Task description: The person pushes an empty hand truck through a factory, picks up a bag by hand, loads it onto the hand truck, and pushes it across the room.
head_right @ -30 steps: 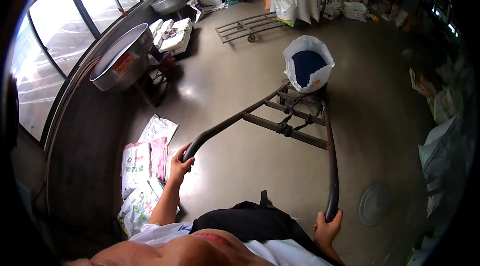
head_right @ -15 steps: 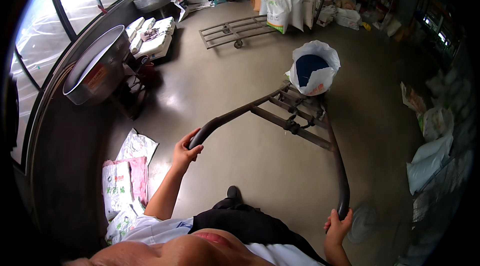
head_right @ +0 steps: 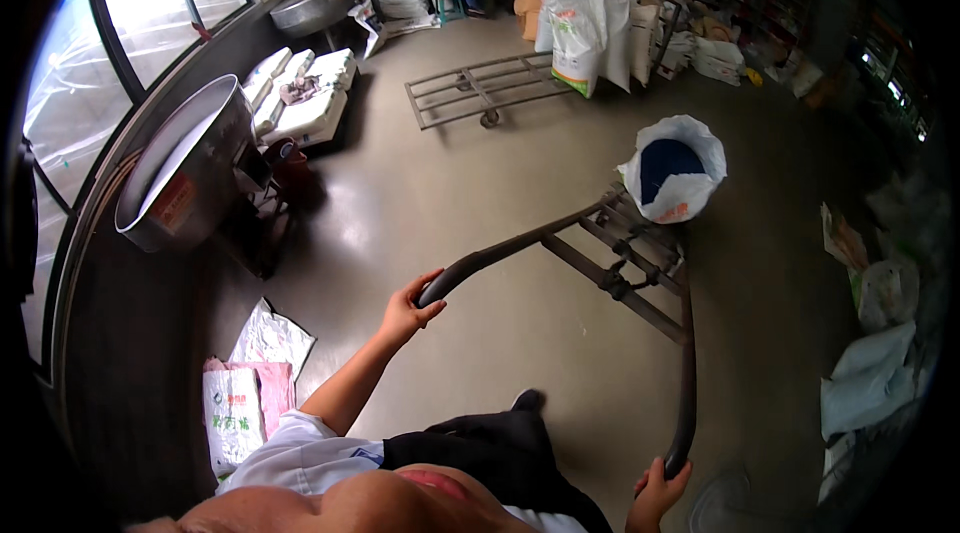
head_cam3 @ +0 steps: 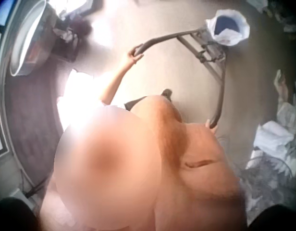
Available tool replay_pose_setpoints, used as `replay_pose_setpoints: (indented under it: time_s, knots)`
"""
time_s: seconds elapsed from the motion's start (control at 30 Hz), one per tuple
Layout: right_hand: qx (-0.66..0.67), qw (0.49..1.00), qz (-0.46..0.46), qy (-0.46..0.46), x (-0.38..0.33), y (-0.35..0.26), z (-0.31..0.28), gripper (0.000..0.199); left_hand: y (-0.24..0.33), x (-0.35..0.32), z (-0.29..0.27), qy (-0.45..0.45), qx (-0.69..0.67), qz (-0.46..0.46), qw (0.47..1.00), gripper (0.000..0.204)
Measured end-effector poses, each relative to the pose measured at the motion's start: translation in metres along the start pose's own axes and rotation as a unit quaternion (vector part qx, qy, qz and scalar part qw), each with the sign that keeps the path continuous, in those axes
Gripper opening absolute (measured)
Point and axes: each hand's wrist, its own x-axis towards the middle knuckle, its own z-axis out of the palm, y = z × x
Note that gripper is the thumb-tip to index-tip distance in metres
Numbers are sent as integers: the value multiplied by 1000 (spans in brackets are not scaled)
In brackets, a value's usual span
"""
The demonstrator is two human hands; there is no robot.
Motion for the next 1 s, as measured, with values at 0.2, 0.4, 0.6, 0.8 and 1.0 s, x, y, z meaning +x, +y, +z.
replay_pose_setpoints:
  time_s: [0.2,0.4,0.6,0.8,1.0]
  knots:
    - [53,995,11,-82,-9,-47,53,28,-27,80,-17,24,136,88,986,54]
    - [-139,988,57,-44,9,-43,93,39,-22,117,-12,38,228,1,973,40]
    - [-203,979,21,0,39,-15,119,34,-29,152,5,64,241,28,968,34]
    - [-1,999,44,4,23,-46,163,23,-43,181,-2,46,224,42,973,34]
    - [40,997,61,40,-3,-20,215,31,-69,225,-27,21,203,71,976,33]
